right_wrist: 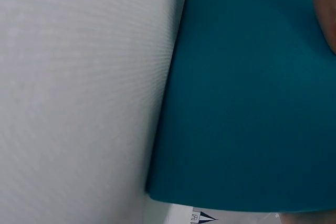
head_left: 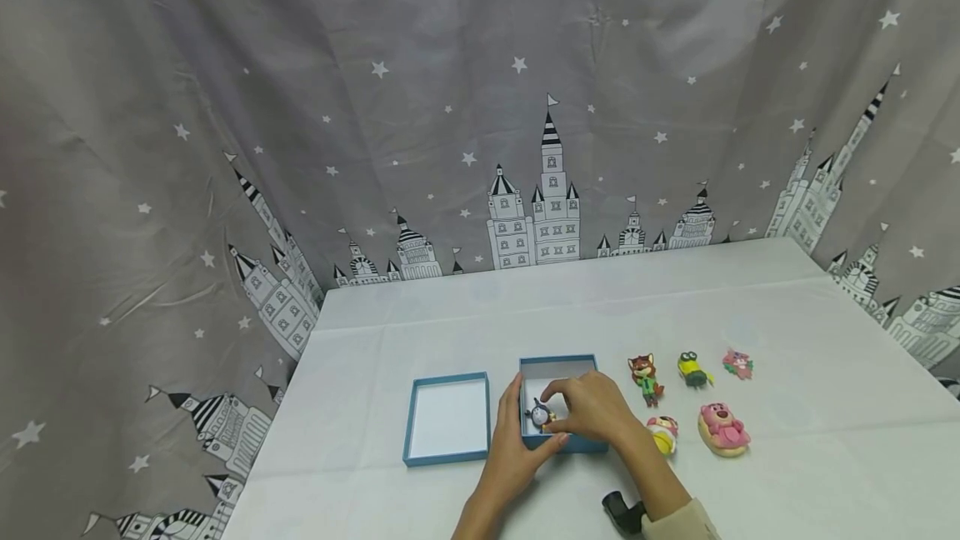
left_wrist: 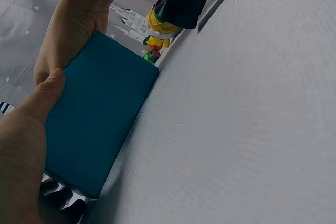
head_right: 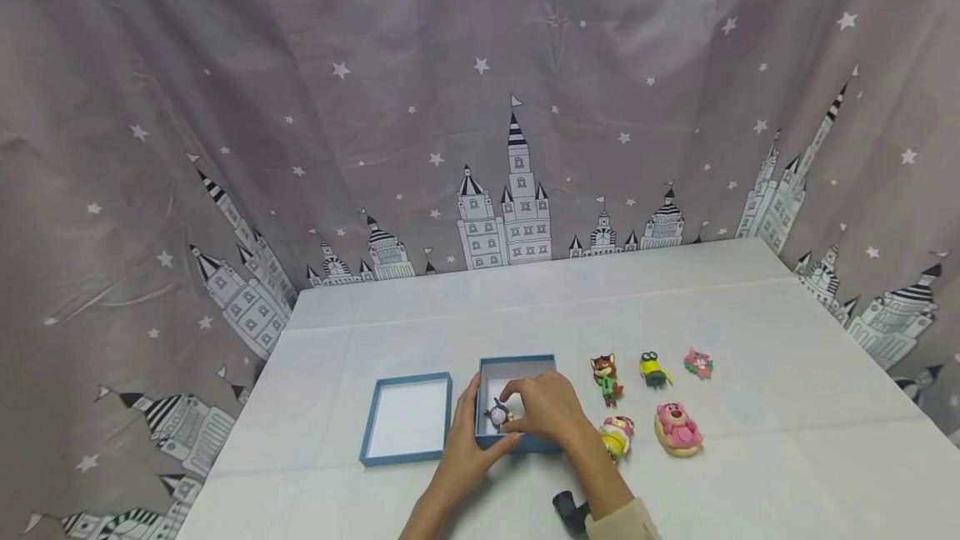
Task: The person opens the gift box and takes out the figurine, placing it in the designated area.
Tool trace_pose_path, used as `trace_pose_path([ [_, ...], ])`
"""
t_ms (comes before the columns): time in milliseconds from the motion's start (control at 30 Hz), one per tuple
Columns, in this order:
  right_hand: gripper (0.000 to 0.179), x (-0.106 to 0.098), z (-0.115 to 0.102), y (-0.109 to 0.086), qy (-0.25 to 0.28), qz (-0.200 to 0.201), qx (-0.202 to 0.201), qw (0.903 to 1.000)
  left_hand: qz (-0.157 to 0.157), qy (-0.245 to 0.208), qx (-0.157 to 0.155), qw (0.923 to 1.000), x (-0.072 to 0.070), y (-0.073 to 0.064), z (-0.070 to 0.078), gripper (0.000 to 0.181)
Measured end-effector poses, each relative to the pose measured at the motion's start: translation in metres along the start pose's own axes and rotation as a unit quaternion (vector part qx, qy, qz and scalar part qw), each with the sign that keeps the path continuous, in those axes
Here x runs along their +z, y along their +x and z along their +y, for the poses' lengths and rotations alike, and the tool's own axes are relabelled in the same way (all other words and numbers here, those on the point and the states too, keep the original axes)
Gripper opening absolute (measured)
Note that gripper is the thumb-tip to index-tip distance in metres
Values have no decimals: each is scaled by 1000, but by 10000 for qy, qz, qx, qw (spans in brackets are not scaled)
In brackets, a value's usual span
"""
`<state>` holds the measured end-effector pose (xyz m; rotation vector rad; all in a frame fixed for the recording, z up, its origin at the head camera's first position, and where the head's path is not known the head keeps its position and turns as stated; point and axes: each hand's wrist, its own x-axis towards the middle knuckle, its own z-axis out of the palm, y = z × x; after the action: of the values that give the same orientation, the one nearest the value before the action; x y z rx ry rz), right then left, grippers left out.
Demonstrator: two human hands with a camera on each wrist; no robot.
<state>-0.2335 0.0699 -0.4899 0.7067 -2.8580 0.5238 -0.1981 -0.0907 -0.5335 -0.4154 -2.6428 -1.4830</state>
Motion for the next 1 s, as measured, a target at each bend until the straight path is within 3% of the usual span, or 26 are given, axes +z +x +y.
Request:
trace_pose_path([
  [300, 34, -1, 1, 1, 109, 24, -224, 9997, 12, 45, 56, 10000, 0, 0, -1, 96],
  [1000, 36, -1, 1, -1, 98, 34, -183, 9998, -9, 88, 23, 10000, 1, 0, 1, 97],
])
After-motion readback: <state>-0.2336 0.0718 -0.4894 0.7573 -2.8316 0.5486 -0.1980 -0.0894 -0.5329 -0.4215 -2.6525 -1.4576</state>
